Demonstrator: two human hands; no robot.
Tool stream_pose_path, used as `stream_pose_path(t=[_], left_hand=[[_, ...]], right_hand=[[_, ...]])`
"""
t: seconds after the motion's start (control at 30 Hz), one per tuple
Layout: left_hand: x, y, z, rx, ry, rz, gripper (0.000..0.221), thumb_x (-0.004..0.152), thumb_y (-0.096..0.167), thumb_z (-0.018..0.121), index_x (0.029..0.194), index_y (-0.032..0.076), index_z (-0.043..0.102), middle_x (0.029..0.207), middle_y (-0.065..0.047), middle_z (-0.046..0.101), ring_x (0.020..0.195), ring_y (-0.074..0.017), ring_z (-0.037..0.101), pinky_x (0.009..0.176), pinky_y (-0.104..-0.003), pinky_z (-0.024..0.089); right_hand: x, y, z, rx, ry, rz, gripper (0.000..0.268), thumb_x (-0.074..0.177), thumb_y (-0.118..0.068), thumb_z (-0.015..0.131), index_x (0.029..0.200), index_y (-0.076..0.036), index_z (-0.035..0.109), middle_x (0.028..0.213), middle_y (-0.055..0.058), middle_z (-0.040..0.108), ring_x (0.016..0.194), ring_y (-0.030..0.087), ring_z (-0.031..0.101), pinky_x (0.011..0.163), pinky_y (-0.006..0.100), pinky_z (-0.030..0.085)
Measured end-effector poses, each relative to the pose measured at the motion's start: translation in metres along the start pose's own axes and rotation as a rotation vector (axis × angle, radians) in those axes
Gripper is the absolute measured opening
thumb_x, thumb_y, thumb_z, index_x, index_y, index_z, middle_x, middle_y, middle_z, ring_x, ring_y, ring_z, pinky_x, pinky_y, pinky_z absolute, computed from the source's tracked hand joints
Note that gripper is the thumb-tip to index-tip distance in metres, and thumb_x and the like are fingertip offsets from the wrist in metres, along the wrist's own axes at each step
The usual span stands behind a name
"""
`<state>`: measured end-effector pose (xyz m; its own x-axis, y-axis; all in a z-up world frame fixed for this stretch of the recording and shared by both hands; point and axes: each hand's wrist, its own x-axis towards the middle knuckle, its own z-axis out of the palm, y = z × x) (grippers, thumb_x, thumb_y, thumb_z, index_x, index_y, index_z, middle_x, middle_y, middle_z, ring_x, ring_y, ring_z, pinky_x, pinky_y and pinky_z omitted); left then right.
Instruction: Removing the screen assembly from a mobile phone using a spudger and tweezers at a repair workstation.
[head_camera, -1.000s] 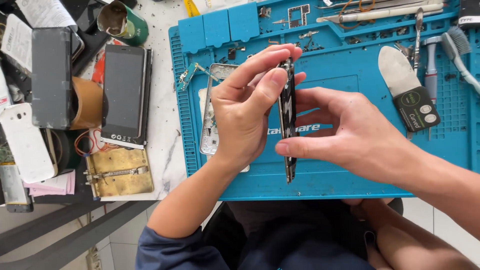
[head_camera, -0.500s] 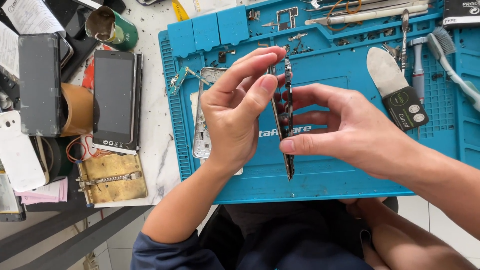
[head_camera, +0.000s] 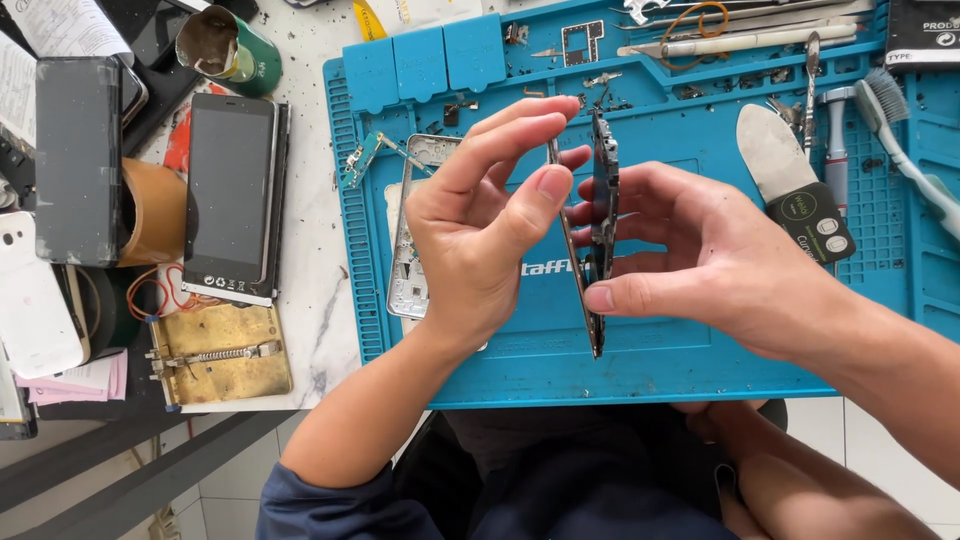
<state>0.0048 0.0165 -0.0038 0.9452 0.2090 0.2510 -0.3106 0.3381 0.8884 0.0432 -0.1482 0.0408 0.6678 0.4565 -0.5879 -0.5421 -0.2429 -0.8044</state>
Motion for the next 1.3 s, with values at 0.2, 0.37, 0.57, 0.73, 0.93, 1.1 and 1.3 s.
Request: stream_pose_path(t=[0.2, 0.37, 0.57, 0.73, 0.93, 1.1, 1.3], left_hand=[[-0.001, 0.002, -0.002, 0.005, -0.031, 0.014, 0.022, 0.1, 0.005, 0.068, 0.122, 0.003, 0.065, 0.131, -0.018, 0.064, 0.13, -0.0313, 0.064, 0.108, -0.045, 0.067], [-0.001, 0.002, -0.004, -0.024, -0.064, 0.02, 0.024, 0.102, 0.007, 0.068, 0.125, 0.003, 0.064, 0.133, -0.019, 0.063, 0.134, -0.0322, 0.062, 0.111, -0.047, 0.065], [-0.001, -0.001, -0.005, -0.076, -0.074, 0.034, 0.024, 0.103, 0.009, 0.066, 0.126, 0.004, 0.064, 0.133, -0.018, 0.063, 0.136, -0.0349, 0.06, 0.111, -0.052, 0.063], [-0.001, -0.005, -0.008, -0.114, -0.072, 0.052, 0.024, 0.104, 0.015, 0.068, 0.127, 0.005, 0.066, 0.135, -0.015, 0.062, 0.136, -0.0386, 0.06, 0.112, -0.055, 0.062], [0.0, -0.003, -0.008, -0.118, -0.069, 0.03, 0.024, 0.104, 0.015, 0.066, 0.126, 0.005, 0.065, 0.136, -0.016, 0.062, 0.137, -0.0392, 0.059, 0.112, -0.057, 0.062], [0.0, -0.003, -0.01, -0.145, -0.074, 0.026, 0.025, 0.105, 0.015, 0.065, 0.127, 0.005, 0.066, 0.137, -0.014, 0.062, 0.137, -0.0388, 0.059, 0.112, -0.057, 0.061], [0.001, -0.002, -0.01, -0.172, -0.073, 0.015, 0.024, 0.105, 0.015, 0.065, 0.127, 0.006, 0.067, 0.137, -0.015, 0.062, 0.137, -0.0383, 0.058, 0.112, -0.059, 0.059]], right_hand=[[-0.002, -0.001, -0.002, -0.024, 0.005, -0.013, 0.068, 0.06, 0.001, 0.08, 0.125, -0.007, 0.063, 0.118, 0.008, 0.075, 0.113, 0.016, 0.073, 0.085, 0.036, 0.068], [-0.002, 0.004, -0.005, -0.056, -0.023, -0.097, 0.07, 0.058, -0.004, 0.082, 0.125, -0.007, 0.061, 0.118, 0.008, 0.076, 0.114, 0.017, 0.073, 0.092, 0.033, 0.066], [-0.004, 0.005, -0.007, -0.079, -0.016, -0.122, 0.071, 0.057, -0.006, 0.085, 0.122, -0.007, 0.058, 0.118, 0.007, 0.077, 0.111, 0.016, 0.075, 0.095, 0.031, 0.065], [-0.004, 0.004, -0.007, -0.074, -0.001, -0.123, 0.07, 0.056, -0.003, 0.086, 0.12, -0.007, 0.056, 0.119, 0.006, 0.074, 0.106, 0.017, 0.075, 0.094, 0.03, 0.064], [-0.004, 0.006, -0.008, -0.059, -0.031, -0.208, 0.071, 0.059, -0.002, 0.084, 0.122, -0.004, 0.054, 0.122, 0.009, 0.072, 0.117, 0.017, 0.074, 0.093, 0.031, 0.065], [-0.005, 0.007, -0.009, -0.068, -0.01, -0.191, 0.07, 0.058, -0.002, 0.085, 0.12, -0.006, 0.053, 0.12, 0.008, 0.07, 0.118, 0.017, 0.075, 0.091, 0.03, 0.065], [-0.007, 0.007, -0.01, -0.059, -0.007, -0.194, 0.071, 0.058, -0.002, 0.085, 0.12, -0.007, 0.051, 0.121, 0.007, 0.068, 0.12, 0.018, 0.074, 0.091, 0.031, 0.065]])
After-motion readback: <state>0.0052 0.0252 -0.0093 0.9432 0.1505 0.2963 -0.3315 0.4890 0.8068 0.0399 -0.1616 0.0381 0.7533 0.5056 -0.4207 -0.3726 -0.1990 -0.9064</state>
